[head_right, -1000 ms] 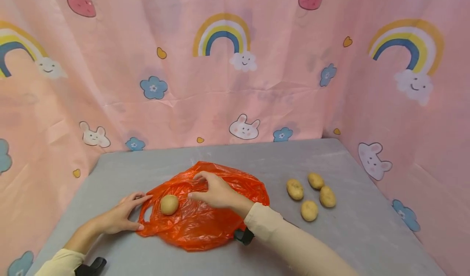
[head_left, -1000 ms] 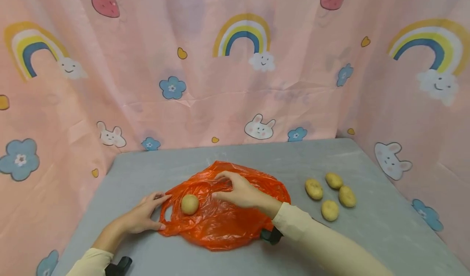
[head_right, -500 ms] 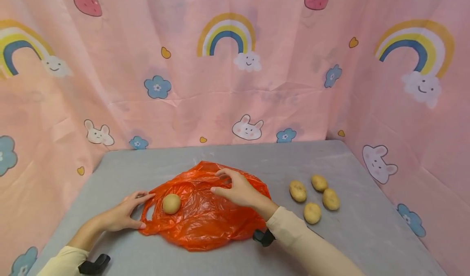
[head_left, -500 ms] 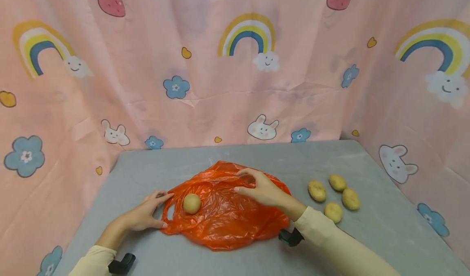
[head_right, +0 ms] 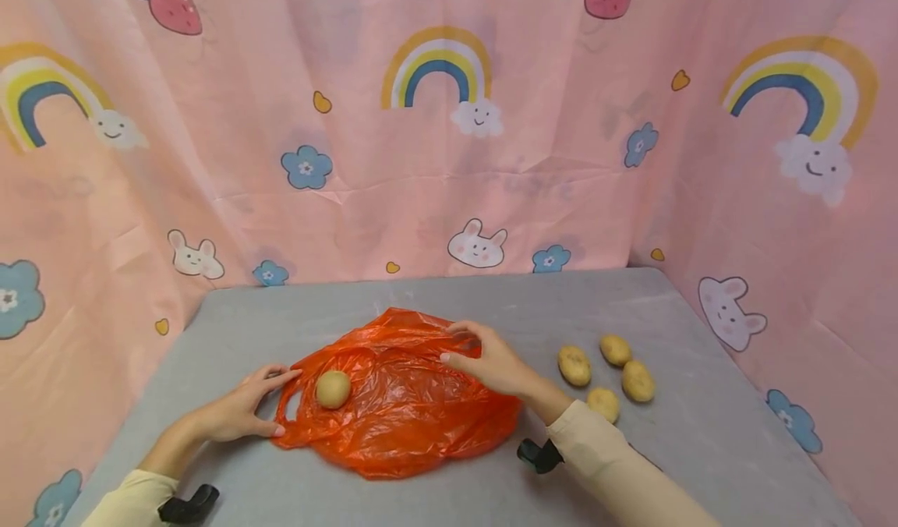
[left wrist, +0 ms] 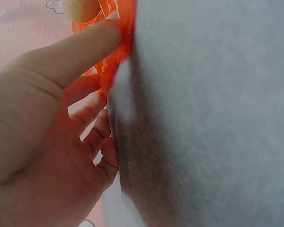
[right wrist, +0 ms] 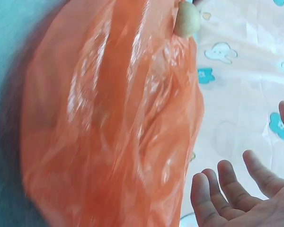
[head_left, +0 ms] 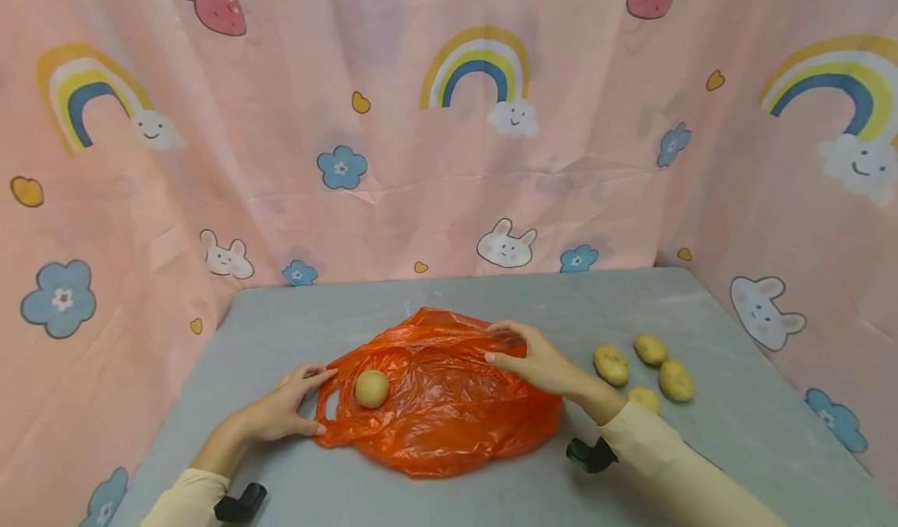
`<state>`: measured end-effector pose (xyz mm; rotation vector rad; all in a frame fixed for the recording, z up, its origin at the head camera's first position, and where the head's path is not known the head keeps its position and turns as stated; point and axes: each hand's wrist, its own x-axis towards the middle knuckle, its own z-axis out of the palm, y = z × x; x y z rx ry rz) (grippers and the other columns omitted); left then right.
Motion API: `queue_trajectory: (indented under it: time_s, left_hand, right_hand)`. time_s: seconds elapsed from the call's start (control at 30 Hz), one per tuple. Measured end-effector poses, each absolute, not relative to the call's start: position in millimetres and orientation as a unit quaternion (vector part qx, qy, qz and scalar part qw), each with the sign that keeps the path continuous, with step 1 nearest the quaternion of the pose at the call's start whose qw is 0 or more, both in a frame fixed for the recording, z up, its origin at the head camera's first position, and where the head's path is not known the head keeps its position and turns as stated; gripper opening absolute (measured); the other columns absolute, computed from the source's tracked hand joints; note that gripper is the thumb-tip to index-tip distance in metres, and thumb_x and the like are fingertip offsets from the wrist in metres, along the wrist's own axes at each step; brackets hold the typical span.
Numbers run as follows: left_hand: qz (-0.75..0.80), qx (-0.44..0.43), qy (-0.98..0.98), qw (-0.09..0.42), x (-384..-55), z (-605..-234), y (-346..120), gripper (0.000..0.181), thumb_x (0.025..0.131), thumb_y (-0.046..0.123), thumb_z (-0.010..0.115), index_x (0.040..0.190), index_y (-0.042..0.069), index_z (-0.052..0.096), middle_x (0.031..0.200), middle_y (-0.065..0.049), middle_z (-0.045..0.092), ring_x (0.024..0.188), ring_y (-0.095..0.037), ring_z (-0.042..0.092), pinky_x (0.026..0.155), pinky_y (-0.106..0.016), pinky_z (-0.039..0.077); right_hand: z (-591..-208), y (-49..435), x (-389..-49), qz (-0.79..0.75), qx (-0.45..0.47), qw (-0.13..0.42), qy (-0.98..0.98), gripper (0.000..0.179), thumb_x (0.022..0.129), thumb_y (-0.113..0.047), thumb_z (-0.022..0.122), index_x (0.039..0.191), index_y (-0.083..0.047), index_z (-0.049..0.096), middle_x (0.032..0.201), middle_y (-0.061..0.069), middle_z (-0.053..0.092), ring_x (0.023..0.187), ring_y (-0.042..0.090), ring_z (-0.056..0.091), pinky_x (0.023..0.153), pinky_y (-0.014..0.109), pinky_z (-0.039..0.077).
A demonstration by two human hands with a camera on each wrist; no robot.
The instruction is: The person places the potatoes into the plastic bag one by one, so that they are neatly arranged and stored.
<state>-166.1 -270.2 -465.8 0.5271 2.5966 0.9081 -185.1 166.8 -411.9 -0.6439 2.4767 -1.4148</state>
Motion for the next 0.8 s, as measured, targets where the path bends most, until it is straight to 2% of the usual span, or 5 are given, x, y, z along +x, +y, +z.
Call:
queue_trajectory:
  time_s: [0.47, 0.8]
  left_hand:
    - [0.315, 0.195, 0.916, 0.154, -169.4, -460.0, -269.9, 0.089, 0.079, 0.028, 0.085, 0.153, 0.003, 0.042, 0.154, -0.026, 0.031, 0.139, -0.051, 0.028, 0.109, -0.074, 0.026]
    - [0.312, 0.191, 0.915, 0.168, -164.9, -459.7, -268.4, 0.088, 0.081, 0.028, 0.085, 0.153, 0.004, 0.041, 0.156, -0.025, 0.03, 0.14, -0.051, 0.027, 0.109, -0.073, 0.027]
  right_hand:
    - [-416.4, 217.5, -187.4, -0.45, -0.188, 0.076, 0.87, 0.048, 0.098, -0.024, 0.066, 0.136, 0.001, 0.053, 0.136, 0.028, 0.056, 0.118, 0.041, 0.057, 0.089, 0.044, 0.055]
    - [-416.9, 242.7, -187.3, -0.435, -0.163, 0.07, 0.883, 0.048, 0.099, -0.025, 0.065, 0.14, -0.003, 0.052, 0.143, 0.027, 0.052, 0.123, 0.044, 0.055, 0.094, 0.053, 0.052]
